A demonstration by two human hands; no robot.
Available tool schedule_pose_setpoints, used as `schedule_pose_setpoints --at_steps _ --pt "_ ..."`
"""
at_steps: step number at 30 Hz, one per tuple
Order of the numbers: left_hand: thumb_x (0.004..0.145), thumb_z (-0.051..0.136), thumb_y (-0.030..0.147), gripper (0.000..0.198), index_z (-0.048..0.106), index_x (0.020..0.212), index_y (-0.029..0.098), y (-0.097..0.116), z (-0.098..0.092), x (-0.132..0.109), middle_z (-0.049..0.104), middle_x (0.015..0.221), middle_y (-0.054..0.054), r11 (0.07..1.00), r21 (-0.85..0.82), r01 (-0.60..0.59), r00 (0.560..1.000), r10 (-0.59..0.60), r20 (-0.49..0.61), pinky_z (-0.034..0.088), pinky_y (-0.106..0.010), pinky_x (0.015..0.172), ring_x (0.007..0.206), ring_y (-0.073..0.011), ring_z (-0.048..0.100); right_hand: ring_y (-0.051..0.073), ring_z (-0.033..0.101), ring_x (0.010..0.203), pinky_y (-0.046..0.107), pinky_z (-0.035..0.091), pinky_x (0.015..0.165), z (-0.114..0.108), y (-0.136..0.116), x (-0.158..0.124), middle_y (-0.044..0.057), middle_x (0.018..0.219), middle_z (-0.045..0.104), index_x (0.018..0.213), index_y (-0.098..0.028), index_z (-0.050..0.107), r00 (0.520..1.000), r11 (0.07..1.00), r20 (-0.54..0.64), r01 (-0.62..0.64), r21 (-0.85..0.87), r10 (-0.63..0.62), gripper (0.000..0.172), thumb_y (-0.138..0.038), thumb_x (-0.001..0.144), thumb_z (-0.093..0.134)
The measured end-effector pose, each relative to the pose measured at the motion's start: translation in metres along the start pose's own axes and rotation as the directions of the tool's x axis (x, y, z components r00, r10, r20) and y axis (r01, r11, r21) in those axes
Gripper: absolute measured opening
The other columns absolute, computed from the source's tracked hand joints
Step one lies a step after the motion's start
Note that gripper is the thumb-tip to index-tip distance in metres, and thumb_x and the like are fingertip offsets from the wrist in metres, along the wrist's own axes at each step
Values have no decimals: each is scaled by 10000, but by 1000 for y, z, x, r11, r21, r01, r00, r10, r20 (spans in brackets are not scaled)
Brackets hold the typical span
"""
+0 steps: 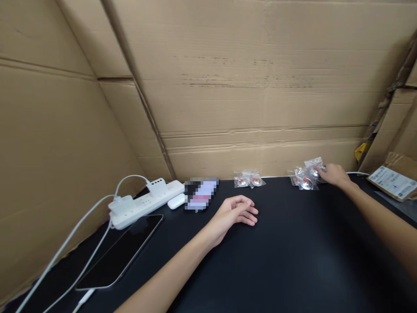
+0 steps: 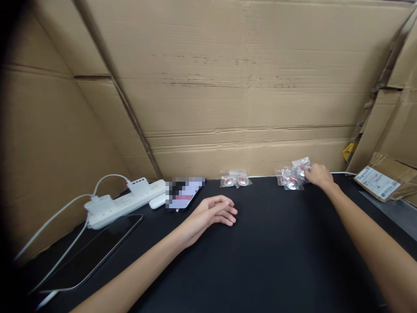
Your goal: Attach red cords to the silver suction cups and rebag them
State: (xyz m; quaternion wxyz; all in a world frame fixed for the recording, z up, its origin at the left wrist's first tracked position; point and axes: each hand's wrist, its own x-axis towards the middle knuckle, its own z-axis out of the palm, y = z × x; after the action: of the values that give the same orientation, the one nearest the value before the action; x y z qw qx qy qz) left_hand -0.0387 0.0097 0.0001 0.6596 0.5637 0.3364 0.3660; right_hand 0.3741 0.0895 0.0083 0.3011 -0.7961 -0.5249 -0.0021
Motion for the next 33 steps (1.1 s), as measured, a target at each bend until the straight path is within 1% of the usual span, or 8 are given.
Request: schedule_pose_setpoints --at_steps 4,7,11,16,22,25,29,33 --pt "832 671 443 310 616 869 140 -7 -3 4 701 843 -114 998 50 -42 999 44 -28 575 -398 720 736 -226 689 457 545 1072 526 410 874 2 -2 -18 349 1107 576 1029 6 670 989 983 -113 75 -166 -95 501 -446 856 543" --pt "827 660 409 251 632 815 159 -10 -7 6 688 824 -91 950 284 -129 977 171 -127 559 -383 739 799 -236 674 448 477 1128 546 377 892 6 -13 -38 333 1169 530 1157 3 603 929 936 -249 198 -292 -275 466 -364 922 437" --pt "868 584 338 163 683 858 208 -9 -12 3 684 893 -68 685 700 -200 915 386 -116 494 -405 847 891 -255 638 379 488 1093 510 385 907 23 -34 -67 239 1214 537 1173 -84 598 794 806 -235 459 -373 -561 362 -291 932 425" --pt "838 602 299 142 683 917 214 -14 -16 3 674 977 -95 490 853 -179 884 460 -79 406 -475 969 1089 -332 539 351 479 1175 502 376 993 46 -71 -99 204 1259 529 1205 -133 590 703 711 -116 681 -174 -702 346 -286 945 419" --pt "818 628 364 338 657 1097 175 -29 -23 6 590 1288 -163 455 884 -105 886 446 -124 258 -531 1104 1340 -388 345 347 353 1371 498 328 1090 77 -136 -127 202 1524 327 1450 -129 374 612 626 132 767 138 -779 634 -473 930 488" --pt "817 629 428 432 646 1158 165 -31 -27 5 552 1359 -178 473 879 -60 893 419 -165 220 -534 1125 1389 -402 287 340 292 1416 524 300 1105 86 -156 -132 197 1524 353 1447 -127 390 540 591 253 778 215 -803 624 -494 947 455" --pt "814 636 476 473 656 1174 169 -29 -27 3 521 1413 -166 513 857 -43 899 395 -191 156 -542 1146 1423 -409 238 326 425 1303 539 372 1039 73 -156 -154 180 1367 532 1272 -140 560 570 596 174 774 213 -803 383 -343 979 423" --pt "837 629 465 408 674 1171 234 -23 -15 1 549 1405 -103 569 812 -129 932 349 -97 99 -547 1160 1427 -383 258 259 536 1126 450 462 979 41 -143 -193 106 1181 613 1204 -211 565 493 472 84 751 462 -866 292 -173 934 458"
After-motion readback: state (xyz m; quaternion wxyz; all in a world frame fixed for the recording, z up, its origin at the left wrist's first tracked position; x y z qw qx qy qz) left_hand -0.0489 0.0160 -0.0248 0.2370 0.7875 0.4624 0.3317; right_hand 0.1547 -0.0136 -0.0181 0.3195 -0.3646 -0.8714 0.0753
